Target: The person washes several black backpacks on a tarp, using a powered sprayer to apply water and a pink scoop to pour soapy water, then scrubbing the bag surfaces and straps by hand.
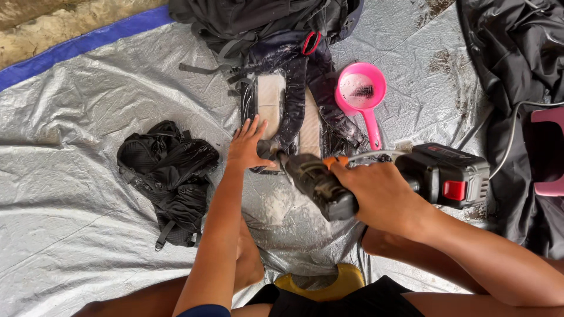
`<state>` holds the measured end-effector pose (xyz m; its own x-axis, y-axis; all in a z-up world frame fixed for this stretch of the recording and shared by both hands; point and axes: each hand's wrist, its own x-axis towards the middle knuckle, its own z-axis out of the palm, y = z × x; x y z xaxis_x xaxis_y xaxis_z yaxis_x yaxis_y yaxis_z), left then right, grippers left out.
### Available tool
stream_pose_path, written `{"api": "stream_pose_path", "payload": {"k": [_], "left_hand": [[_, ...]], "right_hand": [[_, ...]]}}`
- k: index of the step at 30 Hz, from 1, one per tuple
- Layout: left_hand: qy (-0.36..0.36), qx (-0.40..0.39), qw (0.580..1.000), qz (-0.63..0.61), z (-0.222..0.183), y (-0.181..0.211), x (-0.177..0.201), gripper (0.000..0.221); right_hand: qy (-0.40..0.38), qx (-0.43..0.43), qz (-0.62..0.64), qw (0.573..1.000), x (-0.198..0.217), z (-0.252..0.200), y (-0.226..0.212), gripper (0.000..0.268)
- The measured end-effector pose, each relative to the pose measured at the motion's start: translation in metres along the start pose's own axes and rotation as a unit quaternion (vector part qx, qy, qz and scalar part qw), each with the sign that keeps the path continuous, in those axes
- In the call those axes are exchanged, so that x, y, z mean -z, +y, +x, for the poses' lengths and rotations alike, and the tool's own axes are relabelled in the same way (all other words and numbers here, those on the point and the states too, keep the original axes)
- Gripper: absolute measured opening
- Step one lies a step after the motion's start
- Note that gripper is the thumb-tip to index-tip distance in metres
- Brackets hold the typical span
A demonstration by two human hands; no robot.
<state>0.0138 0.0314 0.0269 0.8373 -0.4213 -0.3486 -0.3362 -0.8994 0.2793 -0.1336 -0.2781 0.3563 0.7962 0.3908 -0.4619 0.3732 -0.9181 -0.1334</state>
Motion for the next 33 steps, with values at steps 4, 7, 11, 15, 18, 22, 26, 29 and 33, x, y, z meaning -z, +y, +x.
{"api": "stream_pose_path", "payload": {"k": [4,7,11,15,18,22,26,29,33], "left_hand": [[0.014,0.017,1.0,0.004,0.006,0.003,-0.006,0.148],[-0.007,0.033,0.999,0.016,0.012,0.002,-0.013,0.154],[-0.024,0.047,0.998,0.026,0.008,0.007,-0.008,0.152],[-0.042,0.066,0.996,0.046,0.014,0.006,-0.012,0.15],[-0.047,0.073,0.995,0.055,0.018,0.008,-0.013,0.157],[-0.045,0.082,0.992,0.088,0.016,0.02,-0.012,0.155],[-0.031,0.097,0.991,0.087,0.018,0.03,-0.024,0.151],[-0.026,0.098,0.992,0.08,0.018,0.031,-0.034,0.145],[-0.023,0.102,0.99,0.098,0.023,0.035,-0.042,0.146]], "right_hand": [[0.013,-0.021,-0.027,0.999,-0.003,0.008,0.011,0.065],[-0.013,-0.021,0.024,0.999,0.012,-0.001,0.01,0.069],[-0.03,-0.006,0.041,0.999,0.021,0.001,0.009,0.062],[0.016,-0.056,-0.013,0.998,0.013,0.016,0.015,0.064],[0.068,-0.082,0.001,0.994,0.012,0.034,0.023,0.064],[0.084,-0.083,0.001,0.993,0.016,0.041,0.028,0.071],[0.044,-0.068,0.046,0.996,0.011,0.035,0.028,0.061],[0.04,-0.061,0.045,0.996,0.02,0.034,0.021,0.06],[0.092,-0.087,0.032,0.991,0.006,0.048,0.034,0.069]]}}
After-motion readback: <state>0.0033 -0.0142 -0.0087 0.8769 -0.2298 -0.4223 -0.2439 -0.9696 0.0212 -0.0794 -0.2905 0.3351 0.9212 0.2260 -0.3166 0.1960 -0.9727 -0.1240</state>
